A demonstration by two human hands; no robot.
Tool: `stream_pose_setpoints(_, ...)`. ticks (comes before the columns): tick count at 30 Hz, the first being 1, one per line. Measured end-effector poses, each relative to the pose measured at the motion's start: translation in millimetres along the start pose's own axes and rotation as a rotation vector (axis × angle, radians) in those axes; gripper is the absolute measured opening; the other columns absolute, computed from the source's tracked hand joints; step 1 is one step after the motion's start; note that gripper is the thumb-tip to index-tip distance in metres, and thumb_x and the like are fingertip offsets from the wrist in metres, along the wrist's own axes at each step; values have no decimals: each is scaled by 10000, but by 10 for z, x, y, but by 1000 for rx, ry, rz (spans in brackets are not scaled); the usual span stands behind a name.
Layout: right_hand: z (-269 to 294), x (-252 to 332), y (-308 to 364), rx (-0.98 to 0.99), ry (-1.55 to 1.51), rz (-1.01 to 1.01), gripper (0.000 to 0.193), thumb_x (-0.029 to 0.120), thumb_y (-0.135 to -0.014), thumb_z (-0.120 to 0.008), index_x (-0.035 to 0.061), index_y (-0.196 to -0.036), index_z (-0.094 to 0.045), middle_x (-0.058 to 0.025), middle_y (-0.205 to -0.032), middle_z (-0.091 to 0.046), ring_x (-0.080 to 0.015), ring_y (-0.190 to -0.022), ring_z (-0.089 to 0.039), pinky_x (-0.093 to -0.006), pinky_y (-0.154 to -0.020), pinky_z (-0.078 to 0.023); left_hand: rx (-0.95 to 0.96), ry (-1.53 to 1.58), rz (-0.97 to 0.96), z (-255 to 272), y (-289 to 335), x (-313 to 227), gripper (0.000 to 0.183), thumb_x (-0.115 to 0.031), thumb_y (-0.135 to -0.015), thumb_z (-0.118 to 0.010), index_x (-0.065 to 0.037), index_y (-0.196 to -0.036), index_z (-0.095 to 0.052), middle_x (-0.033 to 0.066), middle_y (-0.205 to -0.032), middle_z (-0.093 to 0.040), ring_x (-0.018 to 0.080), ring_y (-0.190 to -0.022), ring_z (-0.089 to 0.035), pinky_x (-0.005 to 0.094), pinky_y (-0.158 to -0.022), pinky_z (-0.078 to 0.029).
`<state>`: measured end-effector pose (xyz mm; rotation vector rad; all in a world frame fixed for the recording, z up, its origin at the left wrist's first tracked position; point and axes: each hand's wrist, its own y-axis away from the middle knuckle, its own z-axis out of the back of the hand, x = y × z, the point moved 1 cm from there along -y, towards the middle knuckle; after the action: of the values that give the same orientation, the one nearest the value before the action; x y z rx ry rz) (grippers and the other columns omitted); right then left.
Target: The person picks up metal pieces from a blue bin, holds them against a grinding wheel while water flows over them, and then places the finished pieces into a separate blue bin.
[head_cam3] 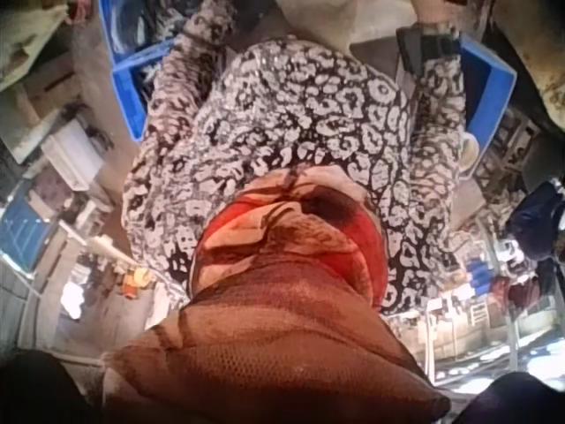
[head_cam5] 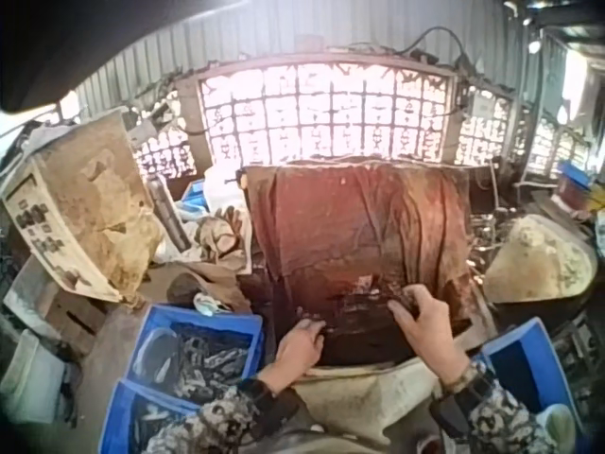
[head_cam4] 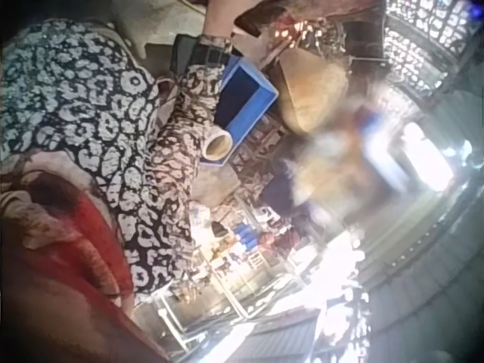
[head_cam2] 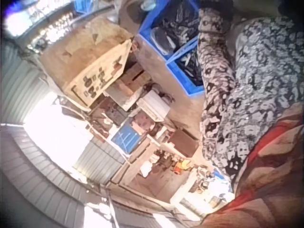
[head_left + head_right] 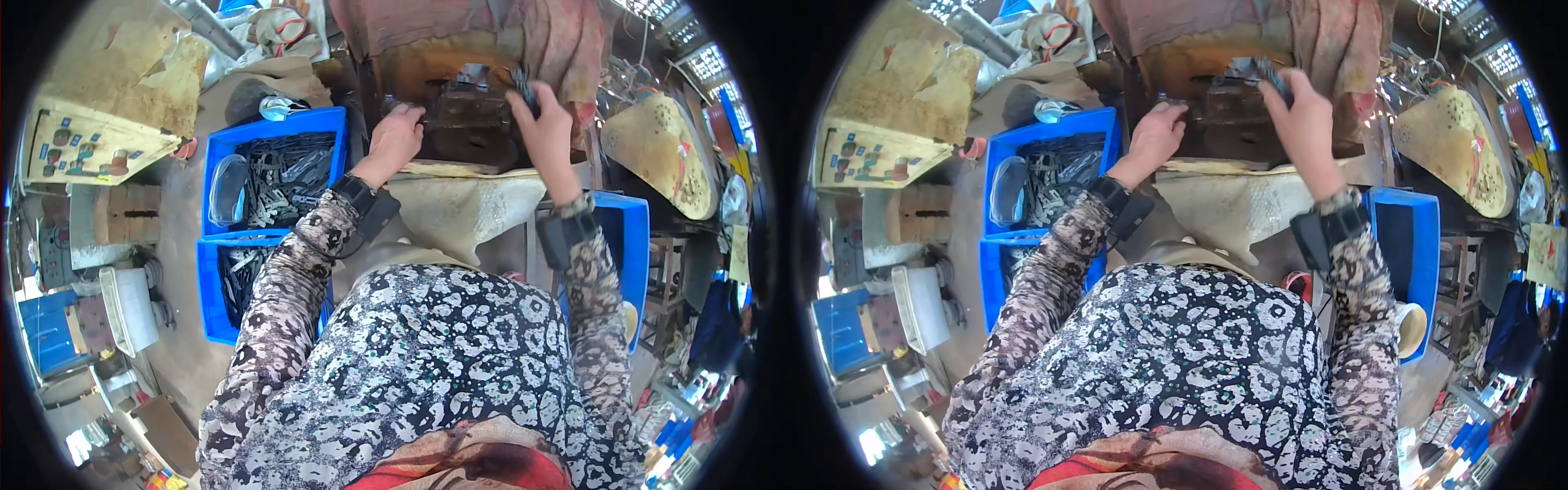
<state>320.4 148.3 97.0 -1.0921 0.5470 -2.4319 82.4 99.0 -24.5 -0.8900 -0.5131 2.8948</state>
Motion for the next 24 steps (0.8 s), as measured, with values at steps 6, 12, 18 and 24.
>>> stream_pose_setpoints(6, 170, 86, 818, 39, -40, -48, 281, 166, -837, -765, 24, -1039, -632, -146, -715, -626, -193, -564, -567, -316, -570, -483, -38, -104, -98, -67, -394, -33, 424, -111, -840, -625, -49, -1255, -570, 185, -1223, -577, 345, -1096, -588, 418, -899, -508)
stream_pose_setpoints(12, 222, -35, 1354, 193, -115, -99, 273, 124, -818, -770, 39, -1043, -640, -134, -756, -668, -201, -615, -647, -301, -578, -499, 363, -315, -272, -215, -553, 98, 187, -164, -864, -614, -64, -1014, -661, 166, -912, -674, 352, -866, -659, 449, -743, -535)
stream_pose_setpoints(18, 132, -48, 1604, 349, -110, -91, 257, 104, -819, -758, 54, -1043, -643, -132, -810, -696, -234, -670, -687, -307, -603, -520, 566, -328, -273, -334, -543, 331, 193, -106, -842, -538, -72, -887, -723, 188, -914, -697, 377, -909, -671, 459, -773, -538)
stream_pose_setpoints(24, 209, 85, 1450, 442, -227, -217, 253, 119, -827, -749, 56, -1049, -644, -73, -776, -699, -136, -587, -625, -268, -533, -480, 631, -356, -206, -484, -559, 396, 234, -58, -807, -520, -15, -906, -727, 210, -978, -692, 388, -954, -665, 458, -813, -533)
